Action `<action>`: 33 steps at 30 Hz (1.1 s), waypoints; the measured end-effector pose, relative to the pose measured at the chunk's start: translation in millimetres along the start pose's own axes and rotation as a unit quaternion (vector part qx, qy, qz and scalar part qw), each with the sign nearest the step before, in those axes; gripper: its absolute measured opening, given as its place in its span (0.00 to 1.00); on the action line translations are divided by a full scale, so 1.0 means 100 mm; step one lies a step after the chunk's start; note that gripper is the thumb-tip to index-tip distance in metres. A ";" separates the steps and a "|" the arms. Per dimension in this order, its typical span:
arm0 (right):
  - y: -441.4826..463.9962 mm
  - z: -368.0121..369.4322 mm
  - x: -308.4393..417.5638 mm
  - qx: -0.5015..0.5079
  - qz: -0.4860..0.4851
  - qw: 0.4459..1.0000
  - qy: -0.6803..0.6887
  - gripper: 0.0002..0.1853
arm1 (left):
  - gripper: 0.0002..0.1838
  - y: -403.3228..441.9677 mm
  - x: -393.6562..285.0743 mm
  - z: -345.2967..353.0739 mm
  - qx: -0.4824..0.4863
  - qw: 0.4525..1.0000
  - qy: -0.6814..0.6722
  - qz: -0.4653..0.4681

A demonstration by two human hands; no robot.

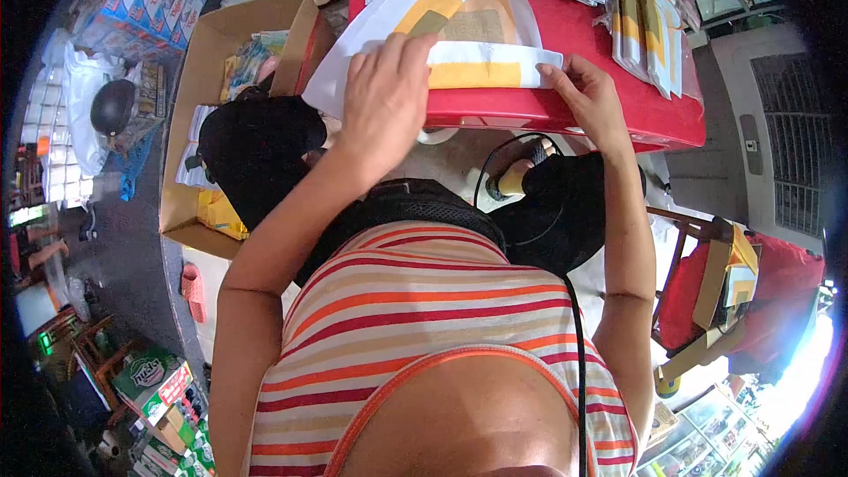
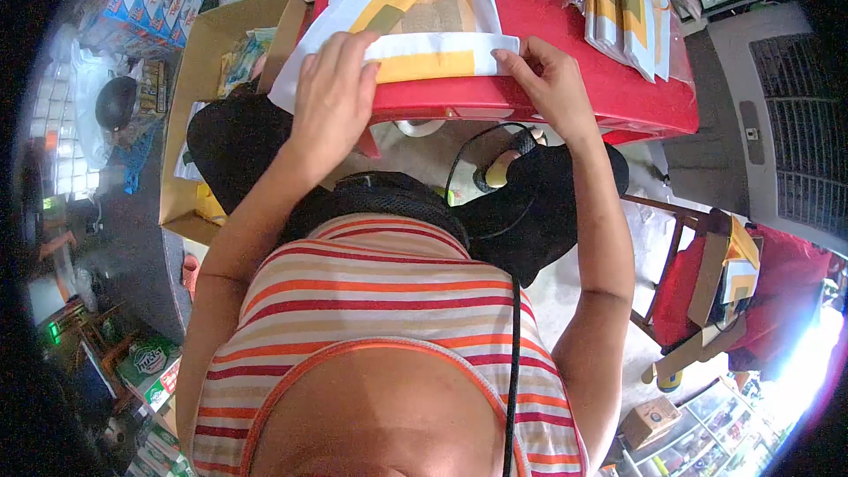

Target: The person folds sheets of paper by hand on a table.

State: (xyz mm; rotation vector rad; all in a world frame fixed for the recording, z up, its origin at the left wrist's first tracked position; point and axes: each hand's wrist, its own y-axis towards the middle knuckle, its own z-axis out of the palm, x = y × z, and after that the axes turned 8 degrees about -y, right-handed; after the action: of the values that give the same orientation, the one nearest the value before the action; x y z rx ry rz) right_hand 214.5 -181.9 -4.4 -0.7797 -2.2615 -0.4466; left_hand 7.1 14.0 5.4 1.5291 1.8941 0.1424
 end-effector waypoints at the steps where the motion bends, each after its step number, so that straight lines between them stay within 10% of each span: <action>1: 0.02 -0.01 0.01 0.000 -0.001 1.000 0.000 0.17 | 0.20 -0.01 -0.05 0.02 0.000 1.000 0.001 0.000; 6: 0.11 -0.02 0.00 0.028 -0.007 0.999 -0.016 0.17 | 0.27 -0.11 -0.45 0.29 0.039 0.992 -0.005 0.122; 33: 0.14 0.11 0.06 -0.025 0.024 0.992 -0.121 0.15 | 0.34 -0.26 -0.48 0.64 0.137 0.988 0.054 0.039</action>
State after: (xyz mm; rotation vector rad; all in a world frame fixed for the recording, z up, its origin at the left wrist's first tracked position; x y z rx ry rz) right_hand 214.8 -163.0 -6.4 -0.9565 -2.4553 -0.4049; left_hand 25.2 -57.7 -34.6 1.8121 2.0025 -0.0005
